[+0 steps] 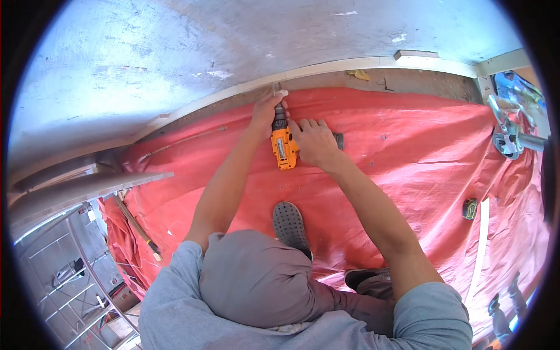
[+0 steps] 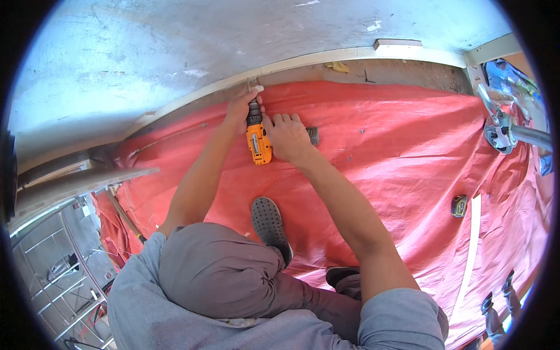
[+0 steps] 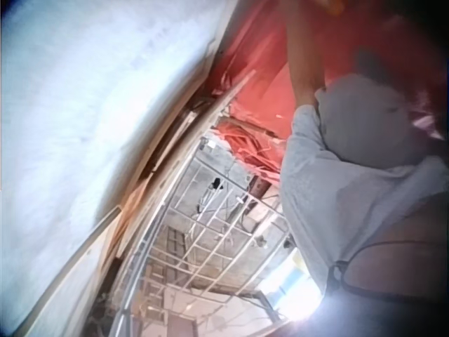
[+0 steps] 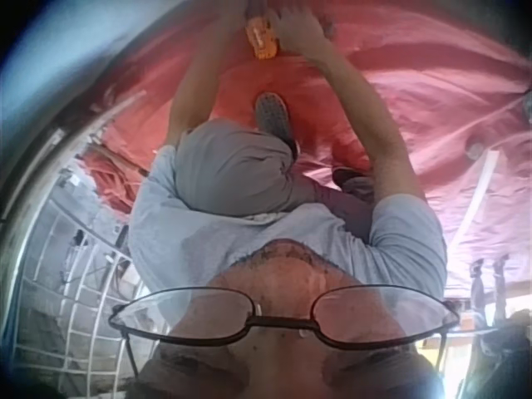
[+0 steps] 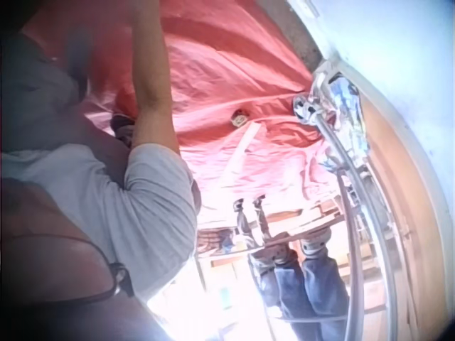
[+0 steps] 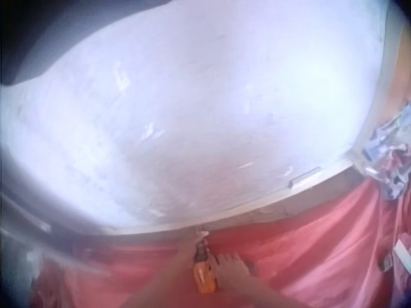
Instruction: The person uses a power drill to create a hole in a wooden baseboard while holding it against a concrete wall, then manually positions the board and checks the alignment.
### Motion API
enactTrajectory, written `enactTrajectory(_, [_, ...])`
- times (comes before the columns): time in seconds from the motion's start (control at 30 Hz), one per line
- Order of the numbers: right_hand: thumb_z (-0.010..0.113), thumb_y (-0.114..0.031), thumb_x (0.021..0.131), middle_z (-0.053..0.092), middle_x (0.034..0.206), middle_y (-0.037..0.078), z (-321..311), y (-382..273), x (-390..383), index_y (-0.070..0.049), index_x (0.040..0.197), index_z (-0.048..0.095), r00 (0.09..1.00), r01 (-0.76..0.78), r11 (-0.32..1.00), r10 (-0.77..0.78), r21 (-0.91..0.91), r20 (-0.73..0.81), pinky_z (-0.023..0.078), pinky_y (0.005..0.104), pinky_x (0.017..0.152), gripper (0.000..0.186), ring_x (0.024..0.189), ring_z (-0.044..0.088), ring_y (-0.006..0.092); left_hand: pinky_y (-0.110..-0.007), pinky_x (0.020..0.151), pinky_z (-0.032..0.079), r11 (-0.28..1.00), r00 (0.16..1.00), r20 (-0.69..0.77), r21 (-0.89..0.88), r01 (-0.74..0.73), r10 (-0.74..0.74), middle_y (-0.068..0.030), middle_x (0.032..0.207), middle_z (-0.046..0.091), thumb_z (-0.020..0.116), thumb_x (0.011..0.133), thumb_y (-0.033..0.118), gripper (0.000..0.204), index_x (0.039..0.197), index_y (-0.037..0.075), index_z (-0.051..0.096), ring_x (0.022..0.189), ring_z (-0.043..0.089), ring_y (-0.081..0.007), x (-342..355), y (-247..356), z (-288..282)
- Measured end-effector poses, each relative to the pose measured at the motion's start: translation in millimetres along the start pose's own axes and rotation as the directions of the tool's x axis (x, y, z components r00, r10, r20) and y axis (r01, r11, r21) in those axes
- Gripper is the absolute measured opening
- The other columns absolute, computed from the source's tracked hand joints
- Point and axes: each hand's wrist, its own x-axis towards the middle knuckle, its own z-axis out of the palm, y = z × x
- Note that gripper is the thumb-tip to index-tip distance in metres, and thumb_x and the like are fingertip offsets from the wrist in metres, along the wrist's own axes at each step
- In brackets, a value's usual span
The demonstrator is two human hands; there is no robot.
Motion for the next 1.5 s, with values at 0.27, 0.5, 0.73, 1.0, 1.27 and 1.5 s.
enactTrajectory(0.27, [0.078,-0.015,0.077,0.073,0.106,0.016,4,-1,0,-0.005,0.125,0.061,0.991,-0.074,0.997,0.070,0.035,0.111,0.055,0.0475,0.088,0.051,0.102,0.071,0.0340,-0.037,0.055,0.056,0.999,1.000,-0.005,0.038,-0.016,0.016,-0.0052,0.081,0.065,0.063,0.107,0.024,0.019,0.116,0.007,0.065,0.062,0.064,-0.0197,16,-14,-7])
enactTrajectory(0.5, [0.078,-0.015,0.077,0.073,0.105,0.016,5,2,2,-0.005,0.128,0.061,0.993,-0.078,0.995,0.073,0.054,0.092,0.055,0.0480,0.088,0.054,0.102,0.071,0.0338,-0.037,0.054,0.057,0.999,1.000,-0.001,0.052,-0.011,0.011,-0.0056,0.081,0.064,0.061,0.108,0.024,0.019,0.116,0.007,0.062,0.061,0.064,-0.0201,18,-9,-5])
enactTrajectory(0.73, [0.078,-0.015,0.077,0.073,0.105,0.015,5,3,-3,-0.005,0.128,0.062,0.994,-0.086,0.995,0.083,0.040,0.078,0.055,0.0471,0.090,0.054,0.102,0.071,0.0332,-0.038,0.055,0.058,0.994,0.999,0.052,0.111,-0.013,0.007,-0.0057,0.082,0.064,0.059,0.109,0.024,0.018,0.117,0.009,0.060,0.062,0.065,-0.0202,17,-5,2])
enactTrajectory(1.0, [0.080,-0.018,0.076,0.073,0.107,0.014,-17,19,-16,-0.005,0.132,0.062,0.989,-0.116,0.992,0.110,0.052,0.100,0.056,0.0458,0.091,0.059,0.105,0.071,0.0312,-0.039,0.056,0.059,0.994,0.995,0.093,0.106,0.031,-0.041,-0.0063,0.083,0.064,0.058,0.111,0.025,0.016,0.116,0.010,0.057,0.064,0.065,-0.0206,19,-7,28])
enactTrajectory(1.27, [0.082,-0.022,0.075,0.073,0.106,0.013,-23,34,-24,-0.007,0.139,0.062,0.982,-0.162,0.986,0.156,0.051,0.102,0.056,0.0462,0.091,0.069,0.105,0.071,0.0299,-0.039,0.054,0.057,0.995,0.989,0.148,0.095,0.006,-0.021,-0.0062,0.081,0.064,0.058,0.111,0.027,0.030,0.138,0.016,0.051,0.063,0.065,-0.0217,29,-11,44])
enactTrajectory(1.5, [0.082,-0.024,0.076,0.074,0.104,0.013,-25,38,-22,-0.006,0.137,0.063,0.987,-0.130,0.991,0.126,0.035,0.095,0.056,0.0456,0.089,0.067,0.103,0.071,0.0295,-0.042,0.052,0.060,0.997,0.990,0.138,0.075,-0.018,0.007,-0.0072,0.080,0.062,0.055,0.113,0.026,0.024,0.133,0.015,0.047,0.060,0.065,-0.0215,33,-13,46])
